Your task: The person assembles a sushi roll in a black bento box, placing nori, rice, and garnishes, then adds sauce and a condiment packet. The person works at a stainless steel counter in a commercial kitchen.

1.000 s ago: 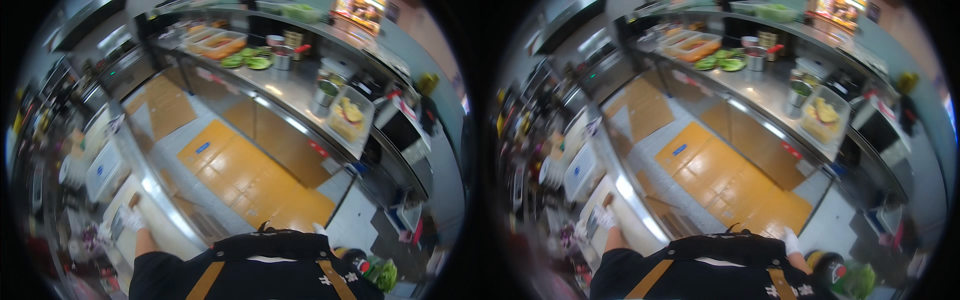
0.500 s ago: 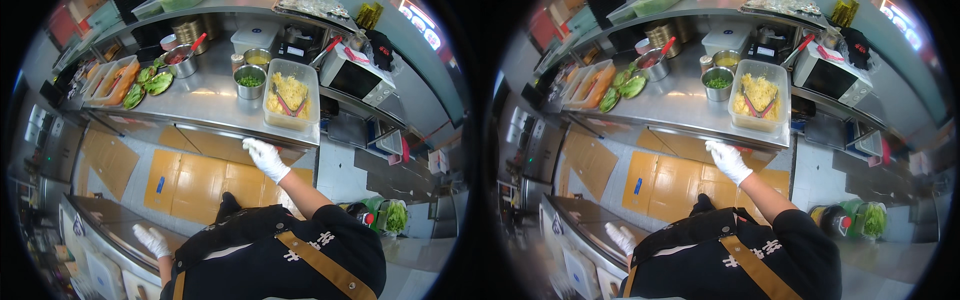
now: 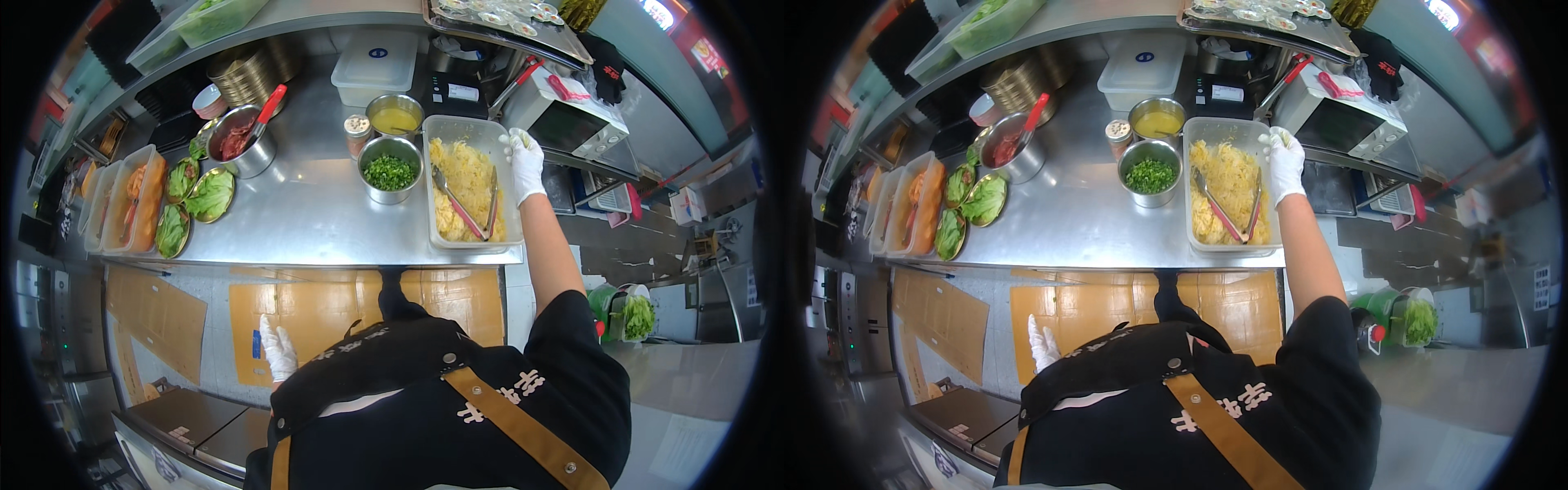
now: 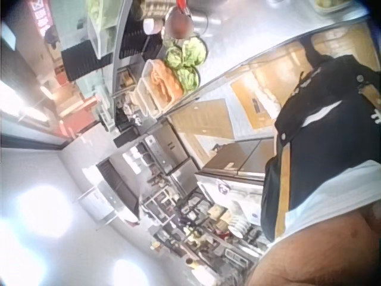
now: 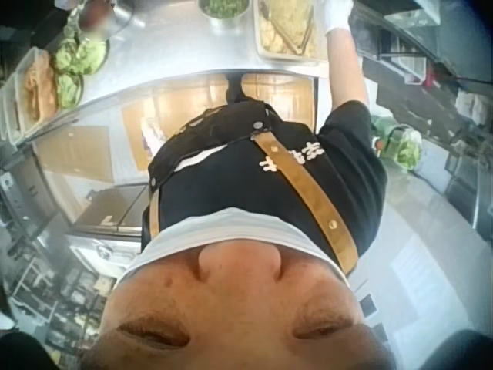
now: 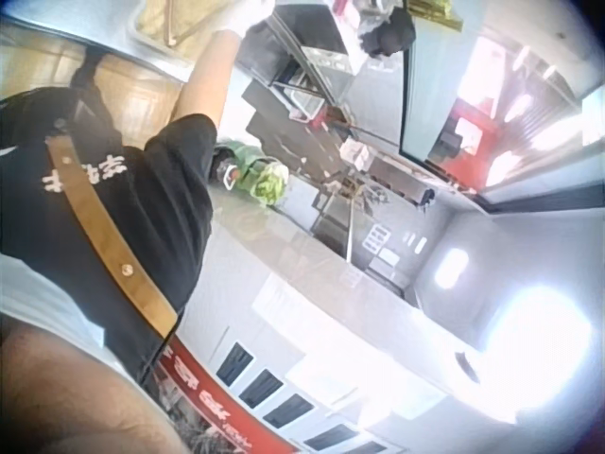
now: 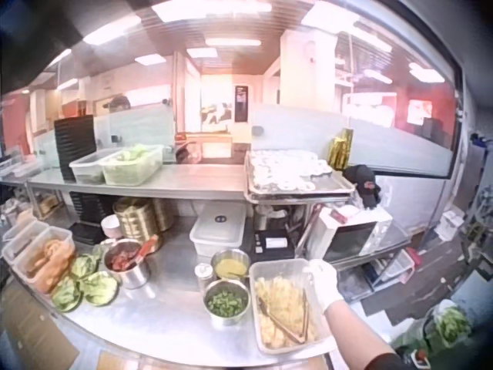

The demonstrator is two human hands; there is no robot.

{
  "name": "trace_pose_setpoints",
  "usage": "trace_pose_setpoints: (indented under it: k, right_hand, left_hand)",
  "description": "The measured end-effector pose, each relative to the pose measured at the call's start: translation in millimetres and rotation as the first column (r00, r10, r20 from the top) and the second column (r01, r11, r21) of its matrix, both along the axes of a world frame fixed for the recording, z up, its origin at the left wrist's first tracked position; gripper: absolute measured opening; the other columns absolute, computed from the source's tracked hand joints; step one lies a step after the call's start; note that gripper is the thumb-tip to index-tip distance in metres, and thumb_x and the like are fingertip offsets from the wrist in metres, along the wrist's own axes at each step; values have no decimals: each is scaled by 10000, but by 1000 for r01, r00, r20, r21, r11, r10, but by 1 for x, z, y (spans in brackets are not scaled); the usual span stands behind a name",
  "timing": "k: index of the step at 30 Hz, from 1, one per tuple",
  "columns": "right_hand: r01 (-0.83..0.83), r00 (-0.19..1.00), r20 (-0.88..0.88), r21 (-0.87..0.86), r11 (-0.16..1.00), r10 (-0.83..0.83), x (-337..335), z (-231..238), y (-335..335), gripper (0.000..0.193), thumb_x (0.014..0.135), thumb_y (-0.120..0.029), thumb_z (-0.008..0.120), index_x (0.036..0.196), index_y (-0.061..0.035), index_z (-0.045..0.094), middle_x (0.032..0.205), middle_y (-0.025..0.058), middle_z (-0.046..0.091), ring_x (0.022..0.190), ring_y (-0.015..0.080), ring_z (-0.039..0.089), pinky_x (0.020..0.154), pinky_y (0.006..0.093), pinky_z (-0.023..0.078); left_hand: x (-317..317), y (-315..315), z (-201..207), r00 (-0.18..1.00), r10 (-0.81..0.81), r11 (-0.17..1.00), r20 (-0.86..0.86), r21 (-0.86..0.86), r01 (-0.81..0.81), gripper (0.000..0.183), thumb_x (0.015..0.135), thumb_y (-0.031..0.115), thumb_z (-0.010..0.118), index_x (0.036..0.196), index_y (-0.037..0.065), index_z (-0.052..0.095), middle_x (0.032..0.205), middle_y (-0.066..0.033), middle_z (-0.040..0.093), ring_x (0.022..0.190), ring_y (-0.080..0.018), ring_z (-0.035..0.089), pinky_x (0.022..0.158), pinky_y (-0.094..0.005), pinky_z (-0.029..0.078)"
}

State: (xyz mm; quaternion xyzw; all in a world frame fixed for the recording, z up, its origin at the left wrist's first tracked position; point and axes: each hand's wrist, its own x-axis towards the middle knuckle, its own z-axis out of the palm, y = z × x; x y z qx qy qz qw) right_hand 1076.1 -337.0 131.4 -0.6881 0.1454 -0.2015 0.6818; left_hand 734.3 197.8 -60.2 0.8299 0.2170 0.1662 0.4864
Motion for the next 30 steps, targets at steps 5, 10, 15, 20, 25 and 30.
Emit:
trace_pose_setpoints:
  k: [5,10,15,20,25,30]
  right_hand:
    - [1,995,-102,124,992,11,95,-21,-26,355,928,-40,580,1279,-46,532,952,27,683,673,70,571,566,209,448]
    - [-157,981,-91,134,979,169,172,-46,-38,382,892,-89,643,1249,-67,511,858,38,621,655,115,567,545,245,434]
    - [-97,983,-161,-63,993,86,212,-53,-35,584,841,-175,734,1368,-58,510,952,-21,653,656,26,480,516,188,323]
    - [-26,980,-197,-173,985,-8,220,-66,-43,476,843,-72,723,1286,13,570,1030,61,667,792,88,554,681,202,429]
    - [53,991,135,-229,972,-22,182,-6,12,374,907,-29,622,1273,22,568,1160,103,616,1031,148,584,929,255,444]
    - [-118,974,164,-213,970,154,83,73,179,412,886,-102,666,1278,-11,580,1126,84,629,943,122,577,863,248,454]
  left_hand:
    - [35,12,24,993,119,962,-11,-247,-118,485,1016,97,493,1481,52,364,1479,-176,409,1354,-240,394,1128,-336,299]
    - [77,24,63,983,53,984,-175,178,-22,428,1005,120,522,1417,29,453,1373,-181,526,1303,-298,479,1108,-347,344]
    - [117,13,82,992,72,975,-107,217,-48,408,986,80,519,1384,-1,484,1355,-188,543,1282,-289,506,1080,-352,380]
    - [169,13,96,997,-47,991,-67,119,54,407,981,56,515,1379,-27,483,1350,-193,544,1281,-282,507,1077,-335,383]
    - [222,49,110,982,-161,986,101,-37,165,390,981,48,510,1359,-50,493,1347,-191,547,1264,-270,522,1082,-330,382]
    - [280,113,126,972,-139,983,192,-88,158,388,992,80,499,1344,-81,489,1313,-206,573,1250,-264,537,1080,-323,380]
